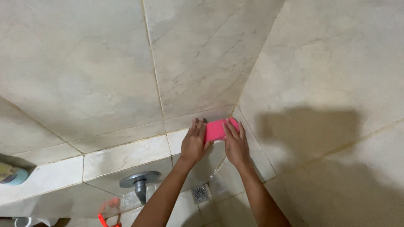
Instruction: The person scrubs the lower section of a tiled bathroom wall using a pink and green sponge. They move the sponge back and forth along the grout lines and tiles near the floor, then briefly scrub a small built-in shelf.
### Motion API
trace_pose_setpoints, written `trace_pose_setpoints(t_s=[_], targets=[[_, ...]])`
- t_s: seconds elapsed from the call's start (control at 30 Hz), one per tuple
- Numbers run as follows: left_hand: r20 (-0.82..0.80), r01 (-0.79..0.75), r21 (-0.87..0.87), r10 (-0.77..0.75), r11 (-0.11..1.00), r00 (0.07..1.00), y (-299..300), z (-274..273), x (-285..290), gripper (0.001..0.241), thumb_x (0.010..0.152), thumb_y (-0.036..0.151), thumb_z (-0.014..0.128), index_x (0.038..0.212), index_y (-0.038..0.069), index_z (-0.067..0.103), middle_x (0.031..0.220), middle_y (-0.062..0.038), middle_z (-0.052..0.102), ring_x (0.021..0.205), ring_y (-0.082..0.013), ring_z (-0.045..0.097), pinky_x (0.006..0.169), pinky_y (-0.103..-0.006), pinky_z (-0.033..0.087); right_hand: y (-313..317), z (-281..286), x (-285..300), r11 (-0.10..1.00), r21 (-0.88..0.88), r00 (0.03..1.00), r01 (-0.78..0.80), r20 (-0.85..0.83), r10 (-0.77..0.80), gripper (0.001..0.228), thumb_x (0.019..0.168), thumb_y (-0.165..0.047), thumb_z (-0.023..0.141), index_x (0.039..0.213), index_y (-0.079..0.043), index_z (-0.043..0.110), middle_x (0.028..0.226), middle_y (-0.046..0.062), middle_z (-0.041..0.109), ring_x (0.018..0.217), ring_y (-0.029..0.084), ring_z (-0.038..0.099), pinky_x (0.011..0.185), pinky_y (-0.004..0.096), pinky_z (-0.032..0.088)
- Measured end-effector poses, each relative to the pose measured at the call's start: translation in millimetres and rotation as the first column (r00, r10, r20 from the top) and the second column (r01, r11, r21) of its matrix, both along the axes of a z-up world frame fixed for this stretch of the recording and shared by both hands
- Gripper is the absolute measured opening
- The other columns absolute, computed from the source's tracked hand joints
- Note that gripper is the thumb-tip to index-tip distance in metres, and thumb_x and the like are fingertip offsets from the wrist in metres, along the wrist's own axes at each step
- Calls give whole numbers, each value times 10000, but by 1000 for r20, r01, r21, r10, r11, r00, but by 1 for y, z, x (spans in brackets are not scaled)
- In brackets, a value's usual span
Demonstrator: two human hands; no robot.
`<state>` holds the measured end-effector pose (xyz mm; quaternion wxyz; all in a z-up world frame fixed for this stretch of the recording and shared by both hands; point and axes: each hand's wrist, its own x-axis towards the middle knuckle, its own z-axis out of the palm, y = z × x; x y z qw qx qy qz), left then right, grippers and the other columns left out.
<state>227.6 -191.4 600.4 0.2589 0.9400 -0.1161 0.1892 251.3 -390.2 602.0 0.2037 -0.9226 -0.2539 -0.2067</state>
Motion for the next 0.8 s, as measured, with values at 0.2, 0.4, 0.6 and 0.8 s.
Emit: trace_pose_setpoints(t_s=[0.2, 0.4, 0.6, 0.8], targets=[[77, -49, -1, 49, 999, 996, -7, -7, -7, 721, 876, 283, 739, 1454, -50, 463, 1584, -243, 384, 1494, -433, 312, 1161, -507, 343, 10, -18, -5, 998, 54, 999, 43, 23, -45, 559, 916, -125, 646, 1460, -63, 530, 1597, 128, 422, 1464, 483, 327, 1207, 525, 291], [79, 3, 54, -7, 999, 997, -6, -14, -10, 651, 888, 208, 707, 1441, -63, 494, 1553, -251, 405, 1464, -485, 304, 1169, -515, 351, 19, -10, -13, 991, 130, 999, 15, 37, -20, 599, 928, -260, 667, 1470, -60, 511, 1585, 176, 409, 1456, 503, 304, 1177, 540, 283], [132, 53, -13, -51, 998, 990, -20, -29, 10, 575, 954, 204, 685, 1429, -68, 510, 1537, -260, 464, 1478, -467, 355, 1174, -494, 371, 9, -23, 4, 991, 64, 993, 119, 7, -120, 523, 983, -188, 570, 1492, -80, 521, 1609, 151, 416, 1479, 474, 325, 1203, 517, 304], [115, -12, 90, 1, 996, 993, -22, -25, 11, 609, 961, 264, 638, 1464, -45, 486, 1555, -226, 446, 1486, -418, 348, 1174, -479, 354, 15, -25, 12, 990, 65, 991, 125, 29, -128, 497, 996, -210, 551, 1473, -76, 520, 1615, 142, 393, 1489, 480, 291, 1212, 546, 271]])
